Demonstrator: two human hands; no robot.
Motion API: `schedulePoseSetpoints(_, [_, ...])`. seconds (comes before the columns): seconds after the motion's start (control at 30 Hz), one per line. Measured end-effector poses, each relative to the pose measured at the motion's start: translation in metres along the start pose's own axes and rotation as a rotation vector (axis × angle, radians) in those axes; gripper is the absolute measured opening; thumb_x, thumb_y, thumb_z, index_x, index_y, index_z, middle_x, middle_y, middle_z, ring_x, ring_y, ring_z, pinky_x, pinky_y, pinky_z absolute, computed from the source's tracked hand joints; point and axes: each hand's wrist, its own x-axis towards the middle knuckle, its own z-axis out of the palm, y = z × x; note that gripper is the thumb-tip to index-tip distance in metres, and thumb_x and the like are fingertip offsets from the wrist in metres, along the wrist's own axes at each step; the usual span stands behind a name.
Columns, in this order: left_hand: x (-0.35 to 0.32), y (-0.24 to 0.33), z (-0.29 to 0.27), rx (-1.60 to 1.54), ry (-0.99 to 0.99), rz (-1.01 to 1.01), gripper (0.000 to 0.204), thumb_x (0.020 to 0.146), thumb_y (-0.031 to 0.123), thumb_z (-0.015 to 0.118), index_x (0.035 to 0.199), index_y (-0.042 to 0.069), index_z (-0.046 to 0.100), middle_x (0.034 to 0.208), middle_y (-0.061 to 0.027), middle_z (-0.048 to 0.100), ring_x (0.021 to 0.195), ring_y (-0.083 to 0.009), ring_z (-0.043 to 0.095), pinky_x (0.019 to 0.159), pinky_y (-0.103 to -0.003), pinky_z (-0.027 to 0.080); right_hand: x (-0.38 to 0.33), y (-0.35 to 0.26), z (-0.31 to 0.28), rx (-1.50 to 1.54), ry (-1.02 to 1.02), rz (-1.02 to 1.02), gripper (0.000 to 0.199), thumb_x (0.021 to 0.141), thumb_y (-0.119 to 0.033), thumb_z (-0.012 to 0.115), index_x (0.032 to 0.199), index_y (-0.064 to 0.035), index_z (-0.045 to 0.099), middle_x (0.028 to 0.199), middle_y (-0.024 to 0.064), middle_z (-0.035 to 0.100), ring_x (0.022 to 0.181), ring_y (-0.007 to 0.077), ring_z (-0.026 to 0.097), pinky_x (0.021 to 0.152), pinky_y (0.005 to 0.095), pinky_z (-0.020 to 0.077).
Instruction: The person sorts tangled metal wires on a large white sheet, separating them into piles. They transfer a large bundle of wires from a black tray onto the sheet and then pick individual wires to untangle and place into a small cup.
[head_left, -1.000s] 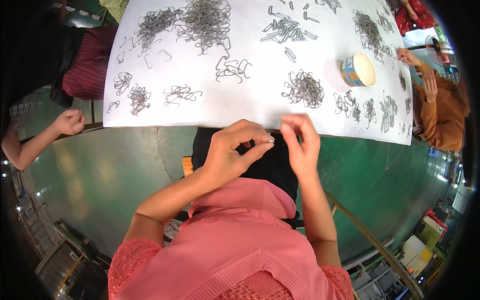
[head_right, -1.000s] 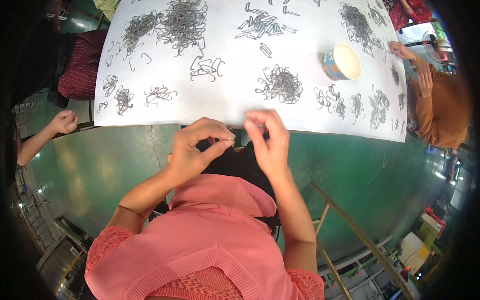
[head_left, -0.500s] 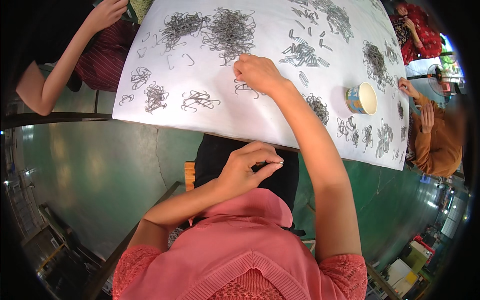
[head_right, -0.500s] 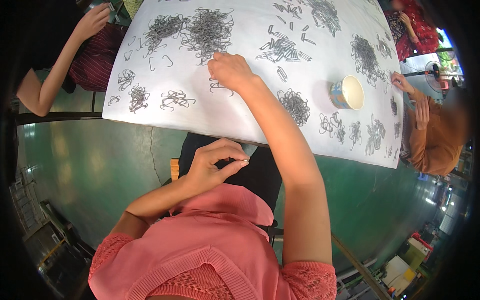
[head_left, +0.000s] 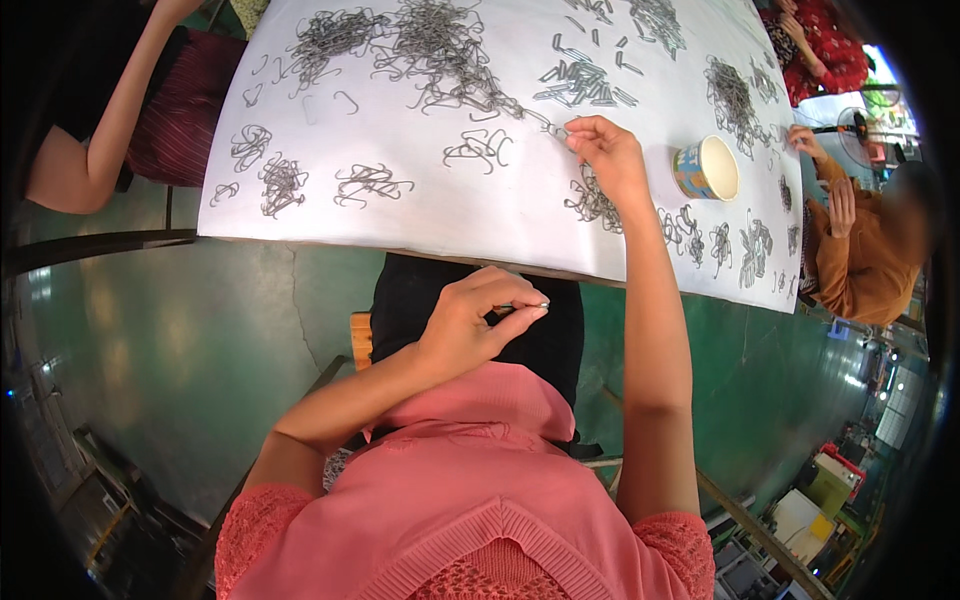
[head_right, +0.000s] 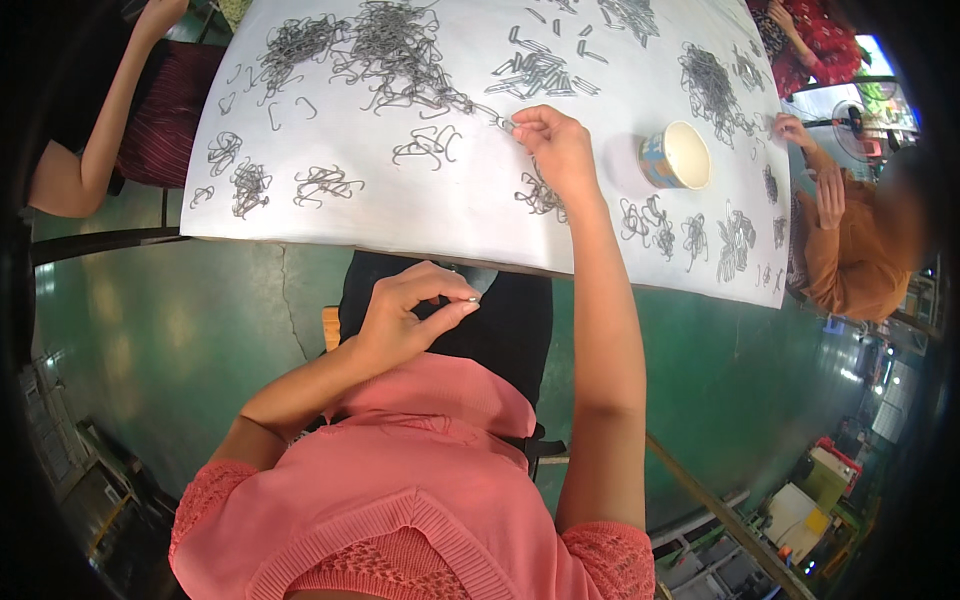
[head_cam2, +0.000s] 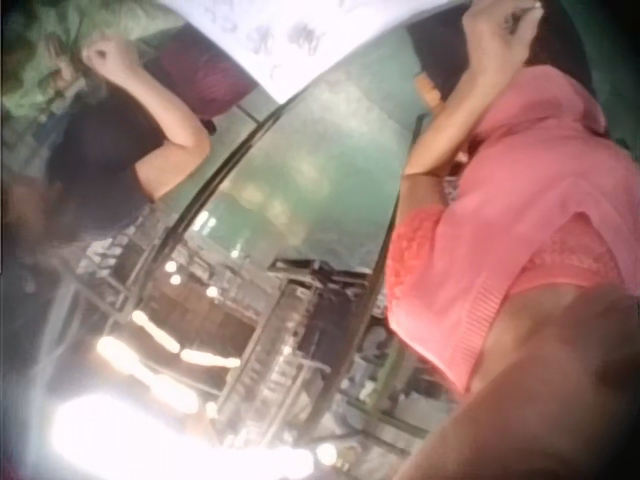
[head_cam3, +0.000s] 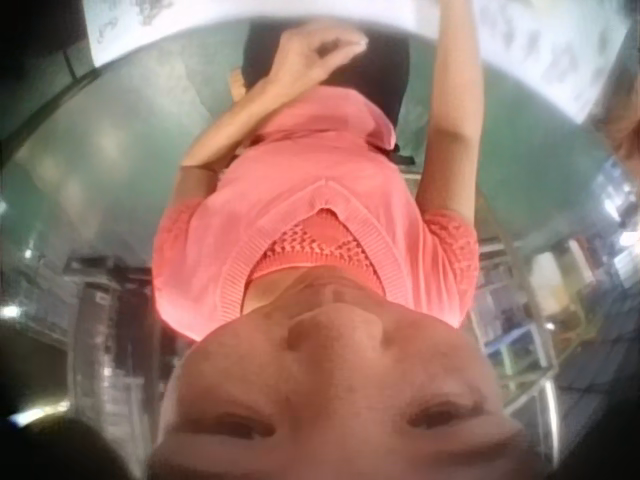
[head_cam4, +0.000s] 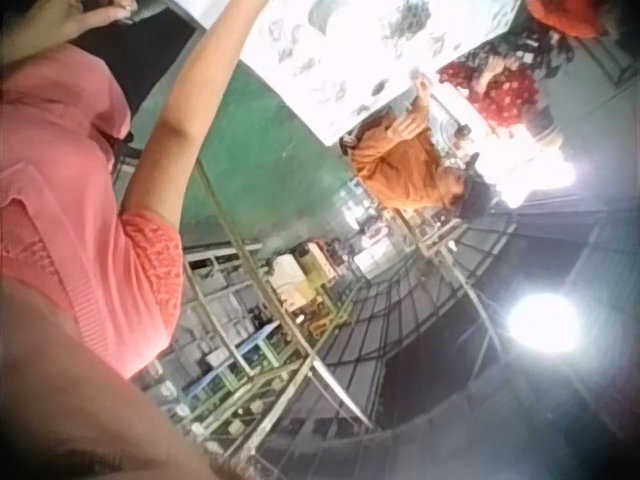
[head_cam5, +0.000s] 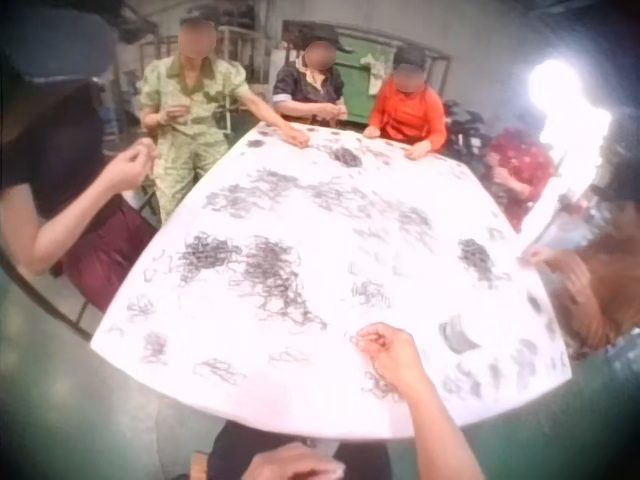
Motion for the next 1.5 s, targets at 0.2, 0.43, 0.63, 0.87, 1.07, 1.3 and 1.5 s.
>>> schedulePoseSetpoints(0.2, [0.002, 0.0, -0.001, 0.06, -0.03, 0.003, 0.013, 0.078, 0.005, 0.071, 0.091, 0.006, 0.069, 0.088, -0.0036, 0.068, 0.075, -0.0142, 0.06, 0.062, -0.025, 0.047, 0.03, -0.007, 0.03, 0.035, -0.054, -0.101, 0.016, 0.081, -0.009, 0.064, 0.096, -0.0022, 0.067, 0.079, 0.0089, 0.069, 0.071, 0.0152, 0.066, 0.066, 0.0283, 0.0512])
schedulePoseSetpoints(0.43, [0.001, 0.003, 0.002, -0.017, 0.018, -0.038, 0.013, 0.078, 0.003, 0.071, 0.09, 0.004, 0.069, 0.088, -0.0053, 0.068, 0.077, -0.0146, 0.06, 0.063, -0.026, 0.048, 0.081, -0.044, 0.087, -0.164, -0.088, -0.347, 0.014, 0.081, -0.014, 0.063, 0.093, -0.0087, 0.069, 0.088, 0.0117, 0.066, 0.085, 0.0258, 0.064, 0.076, 0.034, 0.0502])
schedulePoseSetpoints(0.63, [0.002, -0.005, -0.002, 0.004, 0.013, 0.075, 0.012, 0.077, 0.002, 0.071, 0.089, 0.003, 0.068, 0.086, -0.0066, 0.067, 0.076, -0.0183, 0.061, 0.066, -0.03, 0.048, 0.039, -0.062, 0.076, -0.384, -0.197, -0.37, 0.011, 0.079, -0.015, 0.067, 0.087, -0.0077, 0.068, 0.086, 0.0064, 0.063, 0.075, 0.019, 0.062, 0.07, 0.0325, 0.0491])
schedulePoseSetpoints(0.87, [0.006, -0.007, -0.003, 0.008, -0.007, 0.077, 0.012, 0.076, 0.005, 0.071, 0.087, 0.004, 0.067, 0.084, -0.0063, 0.066, 0.076, -0.0213, 0.061, 0.067, -0.031, 0.049, 0.003, -0.048, 0.094, -0.705, -0.263, -0.466, 0.011, 0.08, -0.015, 0.066, 0.087, -0.0064, 0.065, 0.085, 0.0061, 0.062, 0.07, 0.0202, 0.058, 0.066, 0.0335, 0.0464])
schedulePoseSetpoints(1.07, [0.008, -0.006, 0.0, 0.051, 0.013, 0.103, 0.013, 0.076, 0.005, 0.071, 0.088, 0.005, 0.067, 0.083, -0.0059, 0.066, 0.074, -0.0198, 0.06, 0.067, -0.031, 0.049, -0.021, -0.047, 0.056, 0.142, -0.308, 0.022, 0.011, 0.085, -0.015, 0.063, 0.087, -0.0039, 0.062, 0.083, 0.0048, 0.06, 0.064, 0.0126, 0.055, 0.057, 0.0284, 0.0434])
schedulePoseSetpoints(1.3, [0.007, -0.005, 0.006, 0.082, 0.039, 0.042, 0.013, 0.079, 0.003, 0.069, 0.092, 0.005, 0.068, 0.082, -0.0052, 0.067, 0.072, -0.0162, 0.06, 0.058, -0.027, 0.048, -0.12, -0.061, 0.006, 0.812, -0.223, 0.319, 0.009, 0.09, -0.013, 0.057, 0.089, -0.0034, 0.056, 0.078, 0.0013, 0.055, 0.061, 0.0058, 0.045, 0.051, 0.0192, 0.0339])
schedulePoseSetpoints(1.5, [0.011, -0.002, 0.012, 0.109, 0.043, 0.011, 0.019, 0.079, 0.002, 0.068, 0.098, 0.007, 0.067, 0.084, -0.0055, 0.066, 0.071, -0.0141, 0.06, 0.059, -0.025, 0.047, -0.183, -0.058, 0.014, 0.942, 0.002, 0.235, 0.009, 0.088, -0.01, 0.062, 0.093, -0.0034, 0.059, 0.089, -0.002, 0.054, 0.084, 0.0062, 0.048, 0.076, 0.0197, 0.0381])
